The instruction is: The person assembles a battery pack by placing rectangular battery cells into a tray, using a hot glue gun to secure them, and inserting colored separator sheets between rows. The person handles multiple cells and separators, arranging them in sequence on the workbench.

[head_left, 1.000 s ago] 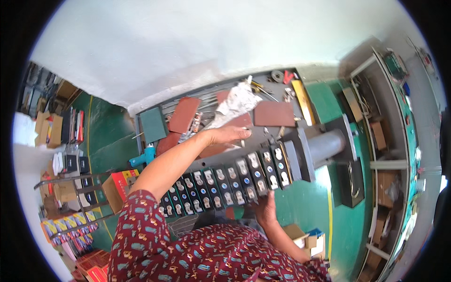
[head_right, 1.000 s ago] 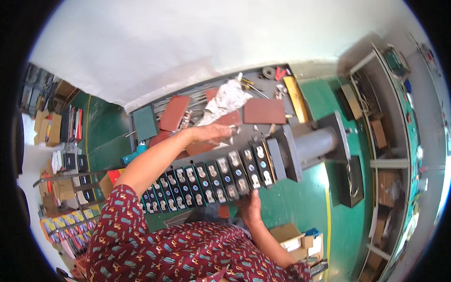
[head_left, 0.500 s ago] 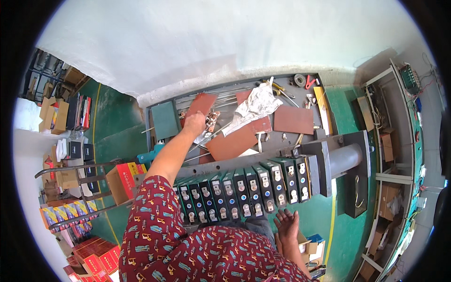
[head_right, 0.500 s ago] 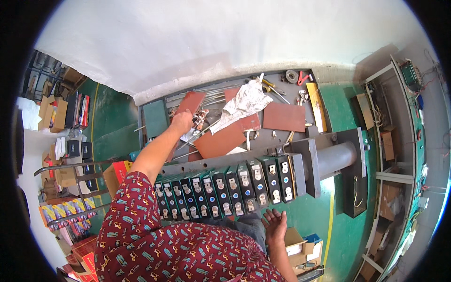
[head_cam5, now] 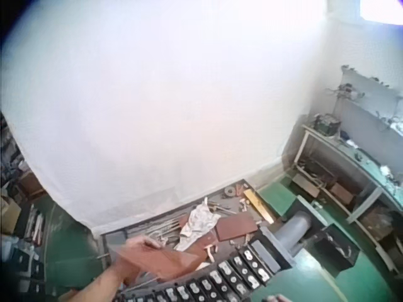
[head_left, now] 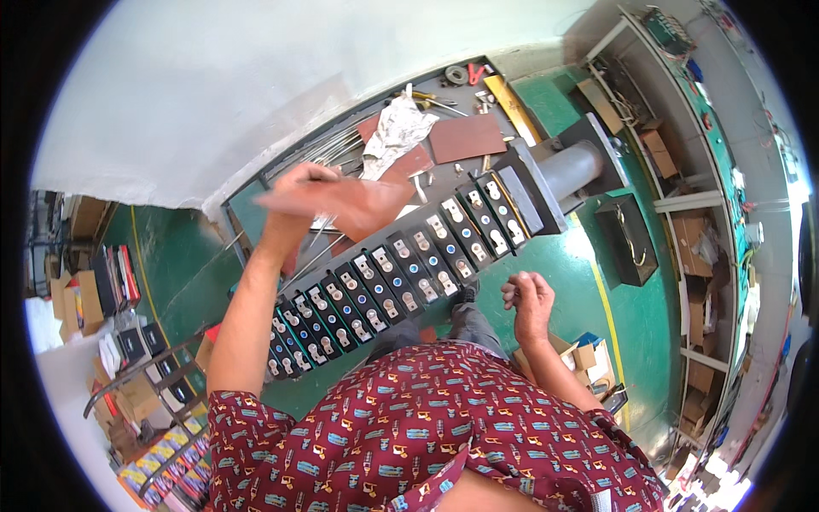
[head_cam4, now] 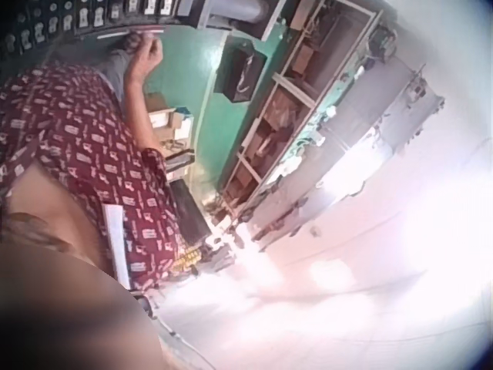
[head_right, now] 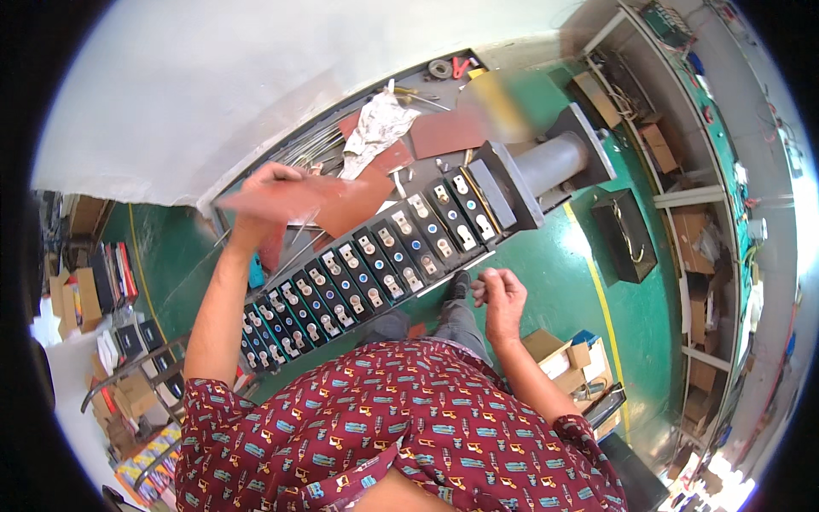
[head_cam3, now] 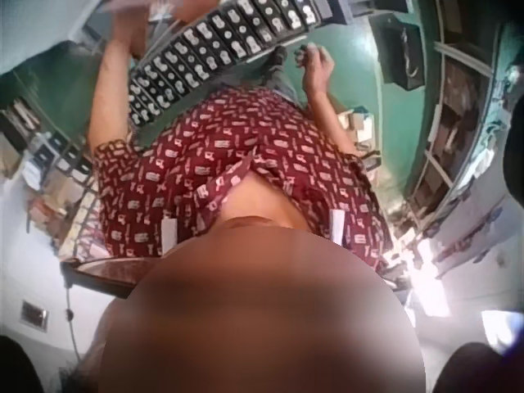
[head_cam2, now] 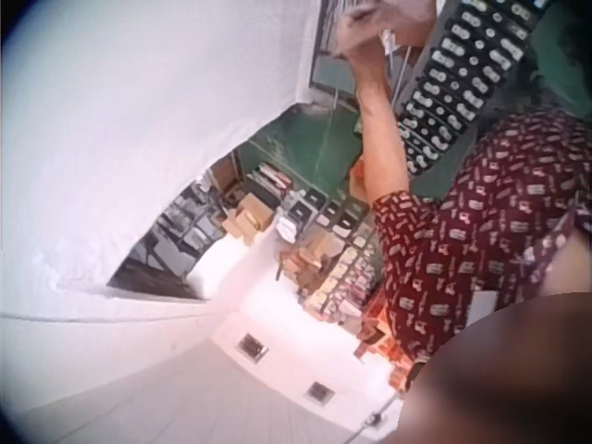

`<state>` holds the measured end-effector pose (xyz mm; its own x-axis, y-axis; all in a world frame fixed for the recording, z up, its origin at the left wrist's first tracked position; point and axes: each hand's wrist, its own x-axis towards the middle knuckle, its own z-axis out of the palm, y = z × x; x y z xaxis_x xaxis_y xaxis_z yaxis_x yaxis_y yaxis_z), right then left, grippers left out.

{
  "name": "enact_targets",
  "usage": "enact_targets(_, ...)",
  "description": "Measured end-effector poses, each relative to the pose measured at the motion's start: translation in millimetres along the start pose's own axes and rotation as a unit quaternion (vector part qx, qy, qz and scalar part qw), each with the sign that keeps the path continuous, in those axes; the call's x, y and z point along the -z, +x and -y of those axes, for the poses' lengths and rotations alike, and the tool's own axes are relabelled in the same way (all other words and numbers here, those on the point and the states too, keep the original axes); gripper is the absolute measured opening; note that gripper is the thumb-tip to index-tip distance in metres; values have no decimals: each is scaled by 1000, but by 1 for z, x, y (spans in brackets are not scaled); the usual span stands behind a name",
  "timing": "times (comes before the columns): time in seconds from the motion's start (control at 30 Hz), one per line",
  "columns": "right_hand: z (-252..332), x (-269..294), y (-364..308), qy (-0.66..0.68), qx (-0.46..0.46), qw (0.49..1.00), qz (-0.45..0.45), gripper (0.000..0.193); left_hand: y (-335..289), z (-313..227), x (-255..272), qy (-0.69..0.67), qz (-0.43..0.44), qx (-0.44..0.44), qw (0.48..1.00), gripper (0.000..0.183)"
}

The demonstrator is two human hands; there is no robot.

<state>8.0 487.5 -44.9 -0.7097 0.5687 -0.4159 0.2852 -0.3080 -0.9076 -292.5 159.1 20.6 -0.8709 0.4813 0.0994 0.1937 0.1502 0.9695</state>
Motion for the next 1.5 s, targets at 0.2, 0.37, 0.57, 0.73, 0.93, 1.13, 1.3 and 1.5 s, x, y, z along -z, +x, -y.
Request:
enact_targets(0.2,20,-39,-37,7,78,996,47,18,10,-3,-48,-152,33,-13,988,14)
enact_targets(0.37,13,-46,-67,23,86,996,31,15,19,-32,-65,-226,82,3,971,15)
enact_targets(0.57,2,-44,-77,22,107,993,40,15,1,-28,-119,-217,171,126,953,21)
enact_targets(0.73,9,-49,-73,4,145,988,55,22,9,17,-130,-125,195,88,969,20)
enact_targets(0.93,43,-69,-76,-70,306,949,18,31,9,20,-116,77,190,-31,978,21)
enact_targets(1.13,37,-75,-64,-112,326,937,57,19,-18,-30,-105,-248,187,147,939,74)
enact_targets(1.3,45,-86,-64,-70,317,946,11,24,-20,-58,-102,-147,158,87,973,92)
enact_targets(1.5,53,-85,-54,-176,359,916,35,12,-7,-27,-107,-73,169,76,980,68)
